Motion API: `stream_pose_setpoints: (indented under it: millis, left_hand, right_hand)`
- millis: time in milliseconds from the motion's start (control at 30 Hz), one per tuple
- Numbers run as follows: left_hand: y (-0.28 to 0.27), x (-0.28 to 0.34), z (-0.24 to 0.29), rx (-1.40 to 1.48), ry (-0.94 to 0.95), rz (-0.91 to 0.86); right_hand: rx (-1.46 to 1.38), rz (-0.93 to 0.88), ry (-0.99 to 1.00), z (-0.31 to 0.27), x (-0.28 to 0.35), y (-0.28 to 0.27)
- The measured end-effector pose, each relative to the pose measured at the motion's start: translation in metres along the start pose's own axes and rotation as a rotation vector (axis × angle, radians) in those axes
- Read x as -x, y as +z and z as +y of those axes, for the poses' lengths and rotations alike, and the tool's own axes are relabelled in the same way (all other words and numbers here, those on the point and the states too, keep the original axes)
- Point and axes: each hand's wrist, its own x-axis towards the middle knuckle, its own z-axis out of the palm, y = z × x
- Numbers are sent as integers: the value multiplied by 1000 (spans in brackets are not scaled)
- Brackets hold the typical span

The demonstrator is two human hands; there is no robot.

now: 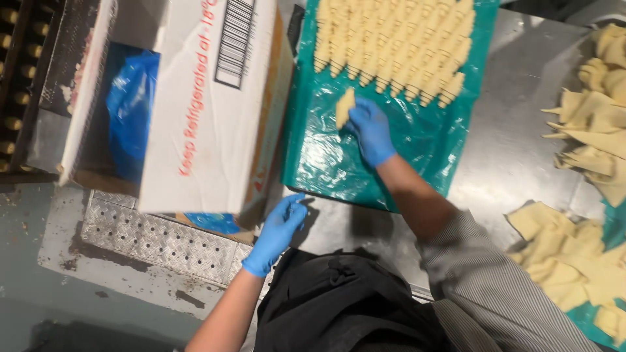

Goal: Rolling triangular pieces of dough into croissant shapes on a metal workbench.

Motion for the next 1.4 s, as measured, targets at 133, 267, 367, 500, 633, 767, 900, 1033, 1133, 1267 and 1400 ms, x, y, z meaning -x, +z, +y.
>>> stream_pose_setpoints:
  millis: [133,267,367,500,633,767,900,1033,1133,1267,1400]
  left_hand:
    - [-32,2,-5,-112,-64,-56]
    - [-53,0,-15,-87,-233,-28]
    - [-65,-8,-29,-80,-316,-43]
    - [-71,-10,-28,58,-249,-115]
    - [-64,-9,-10,2,-230,-82]
    - [-58,-24,-19,-17,-208,-137]
    - [-32,-41,-24,-170,-48,-173]
    - [29,-125,32,-397,202,-16]
    - [36,-226,17,-648,710,257]
    - [67,-330,45,-963,757,467]
    - [34,-383,53,-770,546,215]
  right_hand:
    - [129,164,-156,72,-122,16]
    - [419,339,-369,103,-147,53]
    - [511,401,-491,105,-146,80]
    - [534,406,-544,109,-152,85]
    - [587,395,-585,114,-149,71]
    - [528,353,-506,66,-103,64]
    - [762,214,-545,28,6,26]
    - [944,177,-510,-8,119,-32]
    - [779,354,-264,8,198,-92]
    - [708,466,-45,-4,273,-166]
    - [461,505,-125,-18,325,-207]
